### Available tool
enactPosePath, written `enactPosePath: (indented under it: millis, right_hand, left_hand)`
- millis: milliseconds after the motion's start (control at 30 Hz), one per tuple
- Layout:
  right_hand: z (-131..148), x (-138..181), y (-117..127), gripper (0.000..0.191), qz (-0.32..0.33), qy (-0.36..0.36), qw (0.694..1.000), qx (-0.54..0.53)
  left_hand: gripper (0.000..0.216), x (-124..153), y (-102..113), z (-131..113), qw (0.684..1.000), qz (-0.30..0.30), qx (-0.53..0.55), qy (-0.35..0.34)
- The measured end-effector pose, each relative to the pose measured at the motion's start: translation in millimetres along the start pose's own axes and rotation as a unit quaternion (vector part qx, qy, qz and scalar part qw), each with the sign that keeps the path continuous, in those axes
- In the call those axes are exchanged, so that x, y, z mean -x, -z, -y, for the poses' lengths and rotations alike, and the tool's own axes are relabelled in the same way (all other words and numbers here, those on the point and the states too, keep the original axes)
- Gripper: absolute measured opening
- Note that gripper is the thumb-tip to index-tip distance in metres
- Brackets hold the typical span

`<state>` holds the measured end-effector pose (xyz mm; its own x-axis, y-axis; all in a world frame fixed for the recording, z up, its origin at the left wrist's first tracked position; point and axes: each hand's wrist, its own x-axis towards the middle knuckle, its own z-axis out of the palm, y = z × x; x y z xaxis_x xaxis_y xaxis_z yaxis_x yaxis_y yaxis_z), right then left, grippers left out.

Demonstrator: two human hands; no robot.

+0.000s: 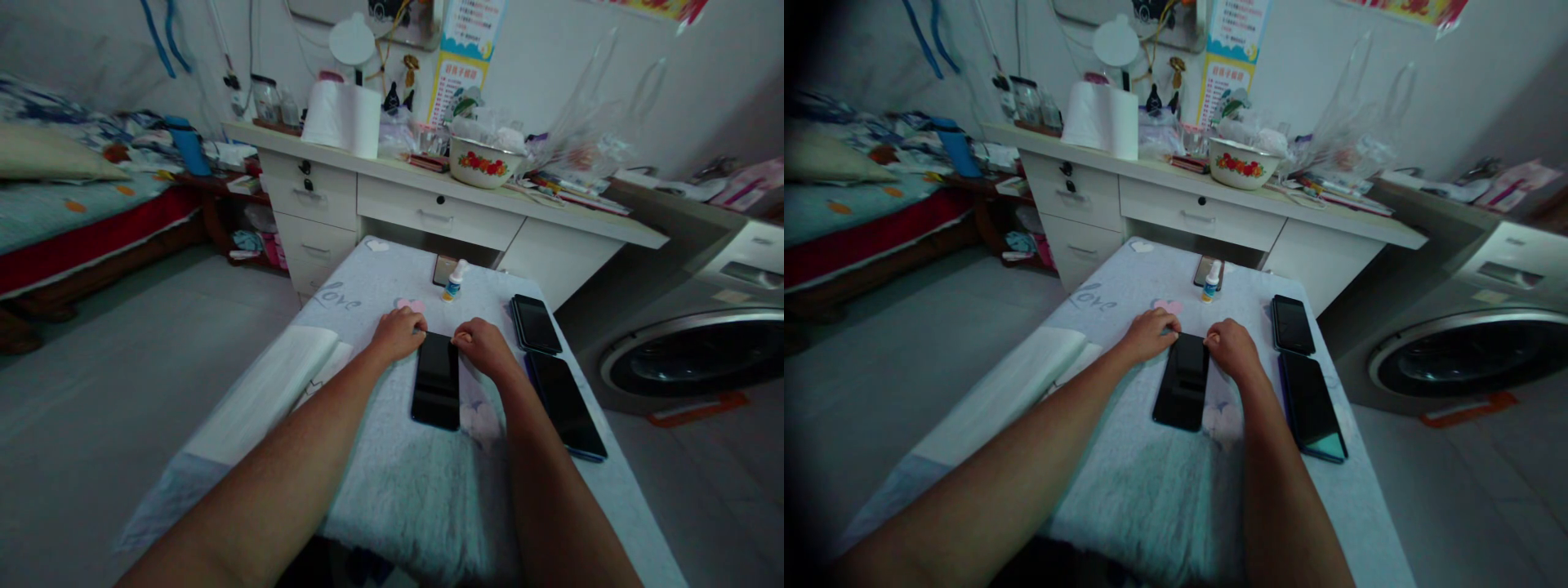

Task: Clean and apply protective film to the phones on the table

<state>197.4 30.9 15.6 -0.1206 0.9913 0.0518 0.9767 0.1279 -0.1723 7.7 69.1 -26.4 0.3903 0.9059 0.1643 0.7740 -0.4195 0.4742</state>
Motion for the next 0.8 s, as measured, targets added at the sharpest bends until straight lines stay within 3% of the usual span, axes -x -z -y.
enactPosePath:
  millis: [800]
  right_hand:
    - [37,-8,-21,0.025,-0.023,0.045,0.999,-0.017]
  left_hand:
    - [0.024,-1,-1,-1,1.000,0.002,-0.016,-0.002]
